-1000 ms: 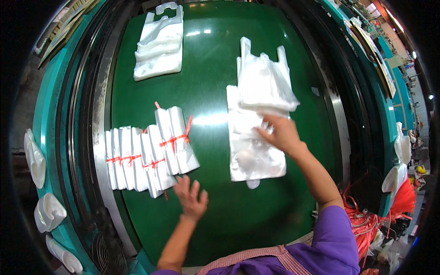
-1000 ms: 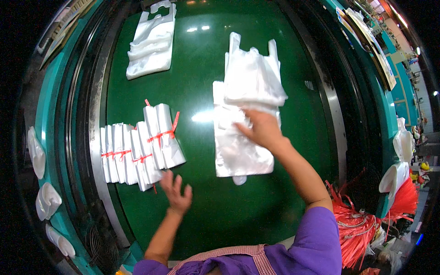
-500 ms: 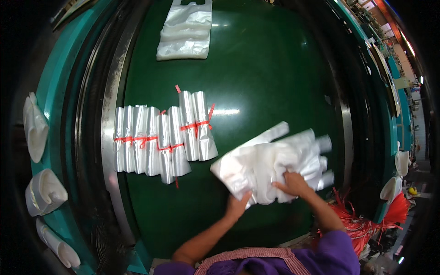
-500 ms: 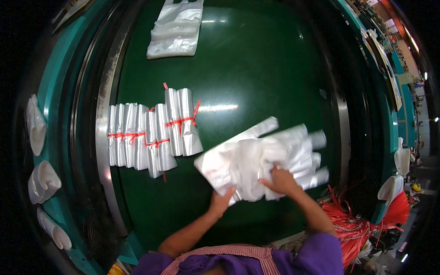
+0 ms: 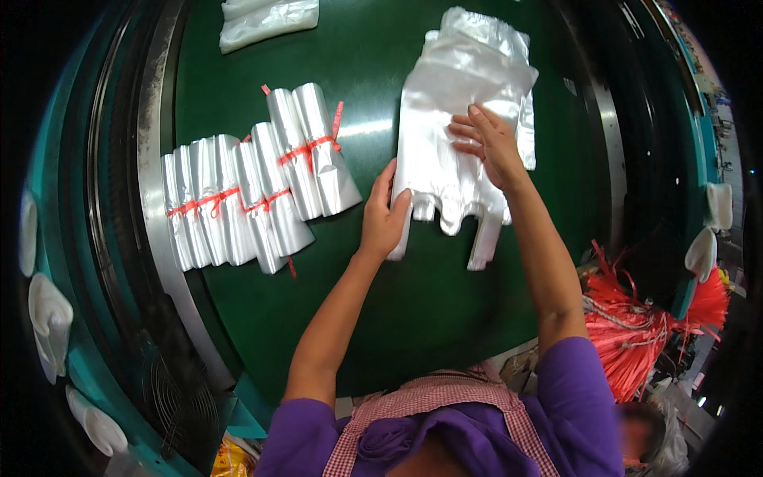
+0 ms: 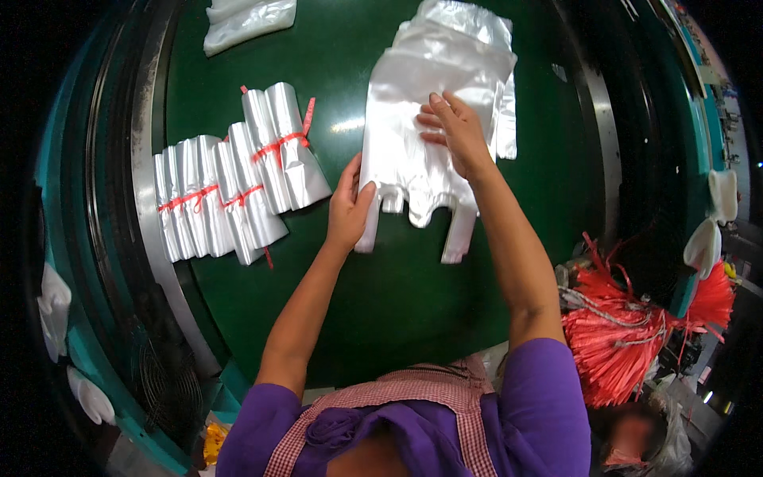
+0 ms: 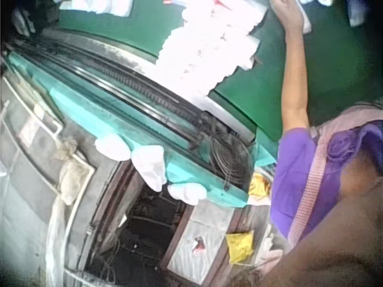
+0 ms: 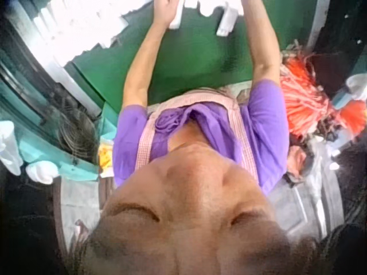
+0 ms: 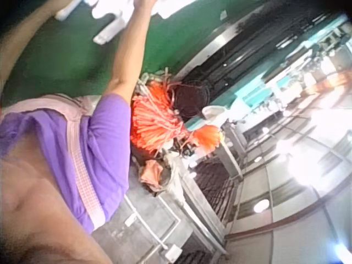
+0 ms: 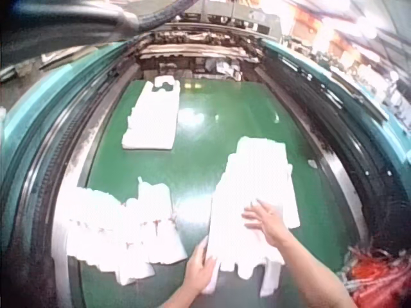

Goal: The person folds white garments on a green table, ties them with red plastic strips, and stacks them. The person then gathers the stack and places it into a large white sack.

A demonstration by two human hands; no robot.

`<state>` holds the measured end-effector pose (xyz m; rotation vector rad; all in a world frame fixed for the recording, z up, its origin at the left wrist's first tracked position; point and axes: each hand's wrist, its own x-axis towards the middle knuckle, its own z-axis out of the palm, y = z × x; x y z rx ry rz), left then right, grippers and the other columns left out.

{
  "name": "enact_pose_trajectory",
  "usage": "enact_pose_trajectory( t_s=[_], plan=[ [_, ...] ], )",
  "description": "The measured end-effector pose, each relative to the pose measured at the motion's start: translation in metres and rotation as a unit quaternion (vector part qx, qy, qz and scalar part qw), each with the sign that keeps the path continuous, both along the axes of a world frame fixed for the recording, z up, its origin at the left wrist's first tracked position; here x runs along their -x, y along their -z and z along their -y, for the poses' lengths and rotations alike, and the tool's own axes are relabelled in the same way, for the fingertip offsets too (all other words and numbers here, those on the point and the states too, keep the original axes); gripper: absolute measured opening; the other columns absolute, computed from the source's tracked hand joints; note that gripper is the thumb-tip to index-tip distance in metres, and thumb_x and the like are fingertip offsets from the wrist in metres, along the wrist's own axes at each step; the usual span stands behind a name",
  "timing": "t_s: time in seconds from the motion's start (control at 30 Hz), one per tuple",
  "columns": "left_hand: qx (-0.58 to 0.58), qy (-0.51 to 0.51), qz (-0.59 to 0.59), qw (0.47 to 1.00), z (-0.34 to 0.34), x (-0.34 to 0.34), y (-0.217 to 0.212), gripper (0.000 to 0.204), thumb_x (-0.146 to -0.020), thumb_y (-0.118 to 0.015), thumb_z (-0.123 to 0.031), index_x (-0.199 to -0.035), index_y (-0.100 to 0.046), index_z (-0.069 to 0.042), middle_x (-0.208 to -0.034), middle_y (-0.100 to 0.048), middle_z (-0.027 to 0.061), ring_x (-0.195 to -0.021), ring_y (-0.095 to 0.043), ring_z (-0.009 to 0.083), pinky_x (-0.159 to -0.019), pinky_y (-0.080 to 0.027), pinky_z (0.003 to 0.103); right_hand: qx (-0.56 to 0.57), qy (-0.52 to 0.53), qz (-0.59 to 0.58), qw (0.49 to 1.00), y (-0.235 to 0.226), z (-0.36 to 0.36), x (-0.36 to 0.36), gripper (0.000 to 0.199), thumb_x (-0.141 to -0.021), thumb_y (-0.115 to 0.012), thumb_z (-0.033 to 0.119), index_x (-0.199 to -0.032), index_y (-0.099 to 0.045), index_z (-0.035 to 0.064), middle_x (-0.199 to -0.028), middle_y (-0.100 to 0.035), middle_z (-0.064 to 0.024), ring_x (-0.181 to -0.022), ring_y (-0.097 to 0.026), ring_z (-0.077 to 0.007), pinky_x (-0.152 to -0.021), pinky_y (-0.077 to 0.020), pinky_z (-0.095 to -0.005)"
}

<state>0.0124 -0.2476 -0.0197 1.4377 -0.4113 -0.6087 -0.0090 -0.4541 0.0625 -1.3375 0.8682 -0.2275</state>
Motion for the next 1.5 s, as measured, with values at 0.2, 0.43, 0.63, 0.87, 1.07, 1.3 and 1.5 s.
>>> enact_pose_trajectory(
  t_s=[0.2, 0.43, 0.63, 0.87, 1.07, 1.3, 1.5],
  plan=[
    [-0.095, -0.007, 0.0, 0.995, -0.038, 0.02, -0.019, 0.043, -0.086, -0.062, -0.009, -0.126, -0.05, 0.001, -0.105, -0.063, 0.0117, -0.086, -0.064, 0.0153, -0.074, -0.052, 0.027, 0.517, -0.28, -0.043, 0.808, -0.014, -0.059, 0.095, 0.044, -0.075, -0.07, 0.01, -0.115, -0.054, 0.0033, -0.105, -0.057, -0.014, -0.097, -0.056, -0.0302, -0.082, -0.0475, -0.0358],
    [-0.288, -0.005, 0.264, 0.921, -0.059, 0.052, -0.025, 0.063, -0.078, -0.071, -0.026, -0.133, -0.045, -0.009, -0.061, -0.06, 0.0038, -0.054, -0.061, 0.0232, -0.052, -0.048, 0.037, 0.602, -0.285, 0.016, 0.746, 0.04, -0.067, 0.12, 0.021, -0.074, -0.065, 0.005, -0.094, -0.057, 0.0038, -0.087, -0.053, -0.0107, -0.081, -0.057, -0.0292, -0.069, -0.0474, -0.0377],
    [-0.299, -0.006, 0.303, 0.905, -0.116, 0.117, -0.033, 0.067, -0.078, -0.07, -0.028, -0.135, -0.041, -0.009, -0.06, -0.062, 0.0047, -0.051, -0.06, 0.0238, -0.051, -0.047, 0.038, 0.6, -0.365, 0.119, 0.702, 0.046, -0.116, 0.196, 0.015, -0.073, -0.065, 0.012, -0.082, -0.053, 0.0061, -0.082, -0.05, -0.0102, -0.077, -0.053, -0.0293, -0.068, -0.0447, -0.0391],
    [-0.242, -0.017, 0.201, 0.949, -0.197, 0.221, -0.02, 0.057, -0.076, -0.069, -0.004, -0.129, -0.051, -0.008, -0.081, -0.063, 0.0093, -0.064, -0.059, 0.0184, -0.058, -0.049, 0.027, 0.474, -0.394, 0.178, 0.767, 0.032, -0.18, 0.316, 0.051, -0.075, -0.071, 0.023, -0.119, -0.054, 0.0034, -0.116, -0.054, -0.0154, -0.104, -0.053, -0.0322, -0.09, -0.044, -0.038],
    [-0.287, 0.232, 0.513, 0.775, -0.248, 0.239, -0.026, 0.074, -0.066, -0.078, -0.03, -0.133, -0.048, -0.02, -0.148, -0.029, 0.0108, -0.139, -0.021, 0.0343, -0.111, -0.017, 0.053, 0.573, -0.483, -0.039, 0.661, 0.042, -0.153, 0.399, 0.097, -0.061, -0.081, 0.037, -0.143, -0.033, 0.0168, -0.152, -0.017, -0.0127, -0.141, -0.013, -0.0331, -0.111, -0.0151, -0.0542],
    [-0.212, 0.226, 0.578, 0.755, -0.232, 0.214, -0.021, 0.042, -0.068, -0.073, -0.013, -0.108, -0.061, -0.014, -0.131, -0.051, 0.0054, -0.133, -0.036, 0.0285, -0.11, -0.021, 0.052, 0.577, -0.424, 0.05, 0.696, 0.057, -0.143, 0.392, 0.07, -0.065, -0.069, 0.003, -0.13, -0.051, 0.0202, -0.143, -0.04, -0.0086, -0.136, -0.031, -0.0294, -0.111, -0.021, -0.0529],
    [-0.121, 0.13, 0.407, 0.896, -0.191, 0.208, -0.013, 0.014, -0.086, -0.058, -0.016, -0.093, -0.062, -0.005, -0.083, -0.065, 0.0136, -0.075, -0.063, 0.0326, -0.063, -0.048, 0.04, 0.485, -0.417, 0.193, 0.744, 0.049, -0.141, 0.385, 0.043, -0.072, -0.056, -0.009, -0.108, -0.061, 0.0135, -0.114, -0.057, -0.0104, -0.122, -0.047, -0.0285, -0.106, -0.0278, -0.0521]
  ],
)
